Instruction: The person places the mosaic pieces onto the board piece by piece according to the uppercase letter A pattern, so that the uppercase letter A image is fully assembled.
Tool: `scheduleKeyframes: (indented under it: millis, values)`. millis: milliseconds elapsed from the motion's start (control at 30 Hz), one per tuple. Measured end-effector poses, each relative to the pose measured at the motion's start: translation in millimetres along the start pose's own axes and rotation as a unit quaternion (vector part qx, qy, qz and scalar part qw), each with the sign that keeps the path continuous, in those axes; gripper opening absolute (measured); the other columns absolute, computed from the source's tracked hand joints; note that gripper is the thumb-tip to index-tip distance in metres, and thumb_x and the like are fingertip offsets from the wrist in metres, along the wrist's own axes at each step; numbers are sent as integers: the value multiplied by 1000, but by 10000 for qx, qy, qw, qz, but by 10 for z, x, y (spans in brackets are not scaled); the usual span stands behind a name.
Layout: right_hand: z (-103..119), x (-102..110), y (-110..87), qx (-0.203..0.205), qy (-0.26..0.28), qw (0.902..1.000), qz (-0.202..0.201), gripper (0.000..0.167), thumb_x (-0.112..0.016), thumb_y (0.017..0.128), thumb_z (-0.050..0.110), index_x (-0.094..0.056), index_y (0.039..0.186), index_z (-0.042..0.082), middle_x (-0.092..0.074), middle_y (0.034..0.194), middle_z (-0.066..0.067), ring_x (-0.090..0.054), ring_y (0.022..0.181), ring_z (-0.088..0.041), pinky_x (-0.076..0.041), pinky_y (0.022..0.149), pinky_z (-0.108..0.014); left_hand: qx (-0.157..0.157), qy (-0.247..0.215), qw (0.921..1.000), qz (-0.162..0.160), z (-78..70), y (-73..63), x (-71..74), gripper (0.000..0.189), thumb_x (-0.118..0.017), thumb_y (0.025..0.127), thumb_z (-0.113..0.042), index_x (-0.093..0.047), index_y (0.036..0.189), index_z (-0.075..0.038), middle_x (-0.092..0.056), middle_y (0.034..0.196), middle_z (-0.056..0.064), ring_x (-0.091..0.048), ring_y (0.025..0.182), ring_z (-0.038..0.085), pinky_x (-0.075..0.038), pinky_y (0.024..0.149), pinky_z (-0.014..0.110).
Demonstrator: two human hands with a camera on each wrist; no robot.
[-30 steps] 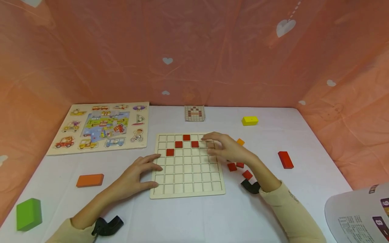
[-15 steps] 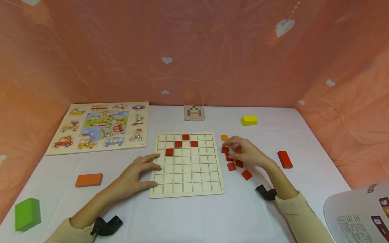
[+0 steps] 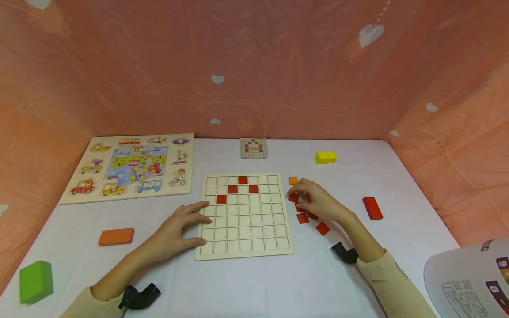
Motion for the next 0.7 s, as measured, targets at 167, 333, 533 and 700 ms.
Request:
scheduleKeyframes:
  millis: [167, 333, 533, 700]
  values:
    - [0, -25, 8, 189, -93, 9998, -49, 30, -68, 87, -8, -69, 115, 3, -59, 101, -7, -49, 89, -23, -44, 75, -29, -28, 28, 10000, -9, 4, -1, -3, 40, -86, 77, -22, -70, 114, -18, -42, 154, 10, -41, 133, 33, -37, 103, 59]
    - [23, -69, 23, 320, -563, 9979, -95, 30, -75, 88, 2, -68, 117, 0, -55, 99, -6, -48, 85, -19, -43, 71, -27, -25, 25, 10000, -19, 3, 2, -2, 40, -86, 77, -22, -70, 114, -18, -42, 154, 10, -41, 133, 33, -36, 103, 59]
    - [51, -72, 19, 238, -647, 9975, -124, 22, -76, 85, 0, -68, 106, 2, -55, 95, -3, -49, 91, -20, -45, 76, -30, 52, -20, 10000, 25, 8, 7, -5, 40, -86, 78, -23, -70, 114, -19, -42, 154, 9, -40, 134, 33, -36, 104, 59]
    - [29, -61, 19, 100, -289, 9995, -122, 23, -76, 85, -2, -65, 104, 3, -61, 100, -2, -55, 95, -21, -49, 83, -33, 81, 7, 10000, 27, 5, 5, -3, 39, -85, 78, -23, -70, 114, -18, -42, 154, 9, -40, 134, 34, -35, 104, 60]
Point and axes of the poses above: each hand's wrist, its own y-axis towards the middle knuckle, its own x-axis out of the back of the hand, z = x × y, the point moved 2 cm from there along y, towards the middle knuckle
